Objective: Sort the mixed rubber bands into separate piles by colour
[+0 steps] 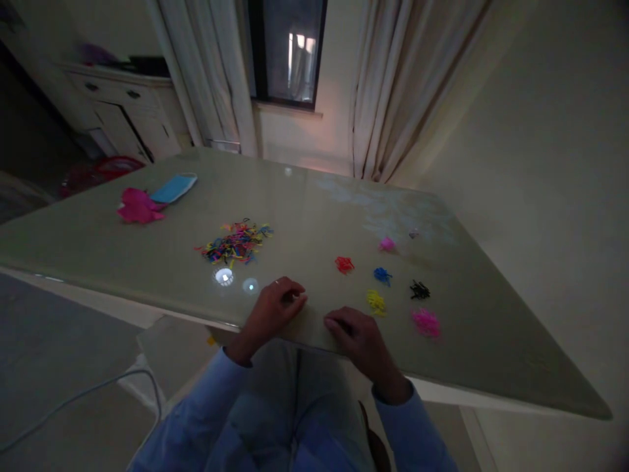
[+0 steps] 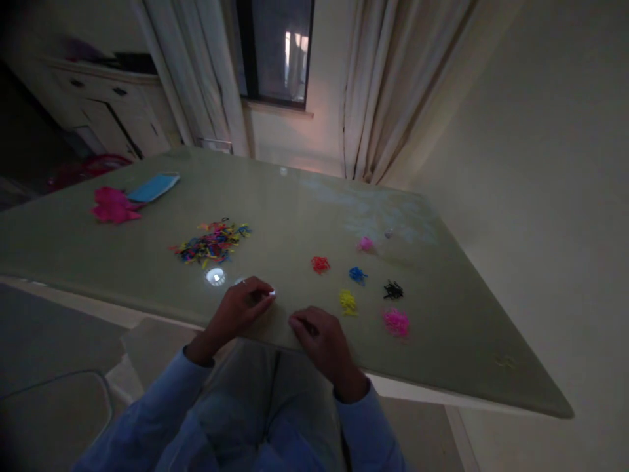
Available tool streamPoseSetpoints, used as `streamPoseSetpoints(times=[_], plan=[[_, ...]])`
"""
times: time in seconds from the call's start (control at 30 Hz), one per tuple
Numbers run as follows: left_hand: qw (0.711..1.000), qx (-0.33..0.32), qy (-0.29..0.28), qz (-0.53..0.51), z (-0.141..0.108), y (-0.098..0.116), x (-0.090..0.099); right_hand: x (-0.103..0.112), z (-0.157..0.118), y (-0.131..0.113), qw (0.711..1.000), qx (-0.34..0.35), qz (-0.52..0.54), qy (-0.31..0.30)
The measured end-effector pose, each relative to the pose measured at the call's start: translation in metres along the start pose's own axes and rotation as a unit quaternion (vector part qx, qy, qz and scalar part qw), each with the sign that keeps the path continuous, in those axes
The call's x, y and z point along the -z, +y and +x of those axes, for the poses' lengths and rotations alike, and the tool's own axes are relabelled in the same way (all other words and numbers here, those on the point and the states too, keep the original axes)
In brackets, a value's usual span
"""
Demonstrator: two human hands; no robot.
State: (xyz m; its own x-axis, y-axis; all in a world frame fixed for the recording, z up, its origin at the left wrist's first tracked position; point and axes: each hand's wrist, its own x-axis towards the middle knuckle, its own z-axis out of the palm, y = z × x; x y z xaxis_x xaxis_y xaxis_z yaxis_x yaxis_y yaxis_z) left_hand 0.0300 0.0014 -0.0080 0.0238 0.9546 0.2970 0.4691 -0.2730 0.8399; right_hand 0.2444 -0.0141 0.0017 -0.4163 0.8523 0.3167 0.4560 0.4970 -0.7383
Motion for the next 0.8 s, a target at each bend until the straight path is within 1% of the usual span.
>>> streamPoseSetpoints(times=[0.07, 0.13, 0.23, 0.3, 0.4, 0.5, 0.57, 0.63, 0.7, 0.8], plan=[[1.000, 0.009, 0.018, -0.006, -0.004, -0.001, 0.006, 0.001, 0.016, -0.008, 1.000, 0.002, -0.001, 0.001], [1.000, 0.002, 0.018, -0.007, -0.006, -0.002, 0.008, -0.002, 0.038, -0.019, 1.000, 0.015, -0.001, -0.005], [1.000, -0.010, 0.010, -0.015, -0.006, -0.004, 0.007, -0.014, 0.080, -0.033, 0.999, 0.035, 0.004, -0.034], [1.000, -0.012, 0.005, -0.020, -0.006, -0.007, 0.005, -0.029, 0.111, -0.039, 0.997, 0.043, -0.001, -0.070], [1.000, -0.002, 0.001, -0.008, -0.007, -0.009, 0.003, -0.057, 0.156, -0.041, 0.990, 0.055, -0.044, -0.122], [1.000, 0.009, -0.005, 0.002, -0.008, -0.009, 0.002, -0.086, 0.188, -0.040, 0.969, 0.060, -0.152, -0.186], [1.000, 0.008, -0.001, 0.001, -0.009, -0.008, 0.001, -0.099, 0.200, -0.039, 0.948, 0.054, -0.225, -0.218], [1.000, 0.007, 0.009, 0.000, -0.009, -0.009, 0.001, -0.107, 0.205, -0.041, 0.934, 0.049, -0.267, -0.232], [1.000, 0.006, 0.013, 0.001, -0.009, -0.009, 0.001, -0.109, 0.206, -0.044, 0.927, 0.040, -0.292, -0.233], [1.000, 0.001, 0.013, 0.003, -0.009, -0.010, 0.000, -0.108, 0.203, -0.048, 0.920, 0.009, -0.321, -0.227]])
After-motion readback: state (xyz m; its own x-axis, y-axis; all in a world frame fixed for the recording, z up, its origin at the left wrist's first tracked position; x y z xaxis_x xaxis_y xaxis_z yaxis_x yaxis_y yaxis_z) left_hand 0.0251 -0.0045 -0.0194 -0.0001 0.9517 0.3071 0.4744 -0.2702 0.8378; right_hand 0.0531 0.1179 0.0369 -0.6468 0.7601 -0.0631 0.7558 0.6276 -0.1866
